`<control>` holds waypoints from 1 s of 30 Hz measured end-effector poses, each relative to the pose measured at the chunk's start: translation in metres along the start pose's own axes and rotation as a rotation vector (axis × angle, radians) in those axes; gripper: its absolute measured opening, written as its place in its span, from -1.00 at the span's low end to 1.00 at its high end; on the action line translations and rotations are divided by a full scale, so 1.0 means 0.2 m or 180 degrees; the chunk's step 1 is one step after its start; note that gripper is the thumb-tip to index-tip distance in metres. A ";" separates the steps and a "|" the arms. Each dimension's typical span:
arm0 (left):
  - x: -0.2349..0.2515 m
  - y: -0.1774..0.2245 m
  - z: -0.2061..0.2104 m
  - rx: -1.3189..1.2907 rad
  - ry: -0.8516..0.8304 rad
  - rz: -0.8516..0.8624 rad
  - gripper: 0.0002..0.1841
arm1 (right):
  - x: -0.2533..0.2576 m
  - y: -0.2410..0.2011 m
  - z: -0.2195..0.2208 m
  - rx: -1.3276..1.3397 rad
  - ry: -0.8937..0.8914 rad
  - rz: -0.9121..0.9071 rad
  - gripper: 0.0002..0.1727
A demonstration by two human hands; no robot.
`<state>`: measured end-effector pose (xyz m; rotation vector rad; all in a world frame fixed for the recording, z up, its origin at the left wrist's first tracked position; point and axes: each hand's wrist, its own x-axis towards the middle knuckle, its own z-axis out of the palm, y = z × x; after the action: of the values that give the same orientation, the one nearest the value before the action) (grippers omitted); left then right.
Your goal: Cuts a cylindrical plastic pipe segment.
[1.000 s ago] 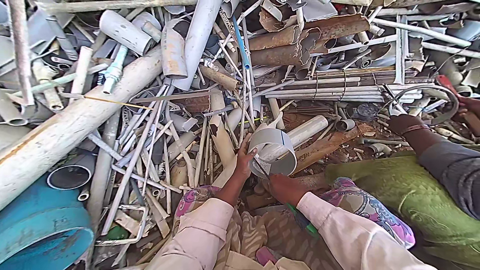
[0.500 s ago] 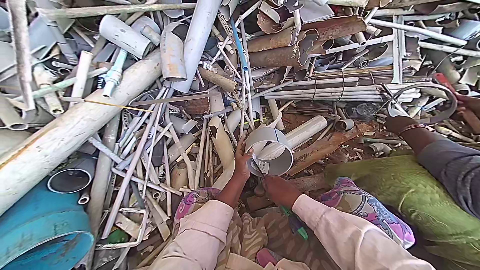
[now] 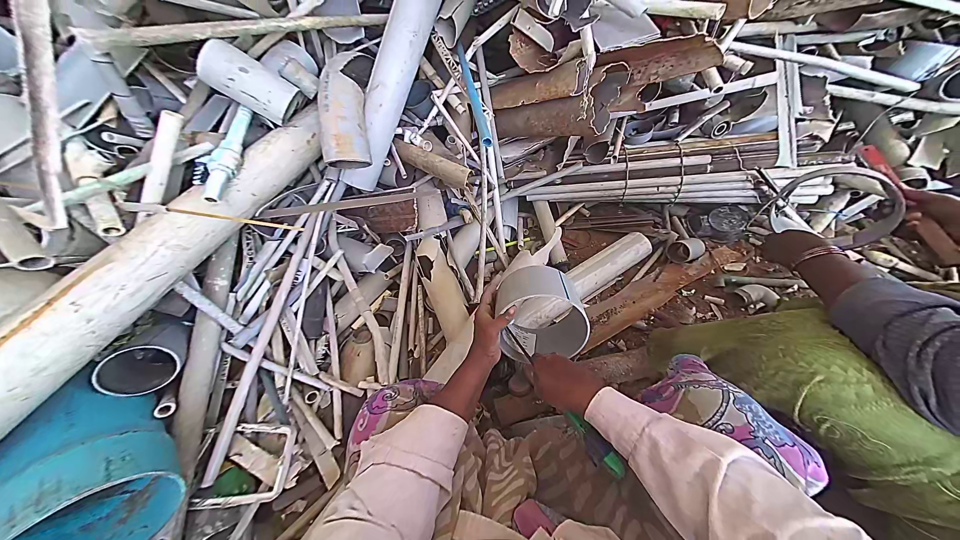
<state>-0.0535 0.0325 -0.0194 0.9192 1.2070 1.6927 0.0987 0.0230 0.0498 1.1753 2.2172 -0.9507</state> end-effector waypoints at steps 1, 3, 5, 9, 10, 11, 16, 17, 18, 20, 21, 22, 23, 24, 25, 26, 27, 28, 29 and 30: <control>0.00 -0.01 0.00 -0.0029 0.0041 0.0010 -0.14 | 0.00 0.00 0.01 0.0009 0.0010 0.0004 -0.60; 0.01 -0.01 0.00 -0.0128 0.0146 0.0064 -0.13 | 0.00 -0.02 0.02 0.0029 0.0041 0.0015 -0.58; 0.01 -0.01 0.00 -0.0191 0.0202 0.0115 -0.13 | 0.01 -0.03 0.03 0.0059 0.0054 0.0053 -0.55; 0.01 -0.01 0.00 -0.0270 0.0277 0.0225 -0.08 | 0.01 -0.04 0.03 0.0198 0.0083 0.0063 -0.56; 0.01 -0.01 0.00 -0.0286 0.0287 0.0250 -0.07 | 0.02 -0.04 0.03 0.0239 0.0083 0.0055 -0.57; 0.01 -0.01 0.00 -0.0295 0.0304 0.0260 -0.07 | 0.02 -0.04 0.02 0.0290 0.0076 0.0044 -0.58; 0.02 0.01 0.00 -0.0290 0.0386 0.0247 -0.06 | 0.02 -0.03 0.00 0.0241 0.0139 0.0019 -0.57; 0.03 0.02 0.00 -0.0285 0.0374 0.0257 -0.06 | 0.00 -0.04 0.00 0.0151 0.0151 0.0013 -0.57; 0.03 0.02 -0.01 -0.0269 0.0353 0.0264 -0.05 | -0.01 -0.04 -0.01 0.0049 0.0145 0.0002 -0.55; 0.04 0.03 -0.02 -0.0208 0.0315 0.0288 -0.04 | -0.03 -0.05 -0.01 -0.0092 0.0118 -0.0005 -0.55; 0.04 0.03 -0.02 -0.0173 0.0297 0.0291 -0.03 | -0.03 -0.05 -0.01 -0.0130 0.0100 0.0002 -0.56; 0.03 0.03 -0.02 -0.0133 0.0271 0.0291 -0.03 | -0.03 -0.04 -0.01 -0.0154 0.0077 0.0007 -0.57; 0.03 0.03 -0.02 -0.0102 0.0237 0.0289 -0.03 | -0.03 -0.04 -0.01 -0.0154 0.0054 0.0018 -0.57; 0.03 0.02 -0.02 -0.0083 0.0195 0.0294 -0.02 | -0.02 -0.03 -0.01 -0.0144 0.0028 0.0032 -0.57; 0.03 0.02 -0.03 -0.0072 0.0133 0.0306 0.00 | -0.02 -0.03 -0.02 -0.0125 0.0003 0.0041 -0.57; 0.02 0.01 -0.03 -0.0059 0.0064 0.0320 0.02 | -0.02 -0.02 -0.02 -0.0093 -0.0015 0.0045 -0.58; 0.02 0.01 -0.03 -0.0057 -0.0011 0.0339 0.04 | -0.01 -0.02 -0.03 -0.0070 -0.0024 0.0046 -0.58; 0.03 0.00 -0.04 -0.0058 -0.0093 0.0370 0.08 | -0.01 -0.01 -0.04 -0.0052 -0.0023 0.0043 -0.59; 0.03 -0.01 -0.04 -0.0066 -0.0169 0.0407 0.11 | -0.01 -0.01 -0.04 -0.0036 -0.0018 0.0034 -0.59; 0.03 -0.01 -0.04 -0.0066 -0.0210 0.0424 0.12 | -0.01 0.00 -0.04 -0.0015 -0.0019 0.0021 -0.59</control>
<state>-0.0630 0.0348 -0.0225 1.0548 1.1036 1.7616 0.0983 0.0281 0.0565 1.1756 2.2084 -0.9448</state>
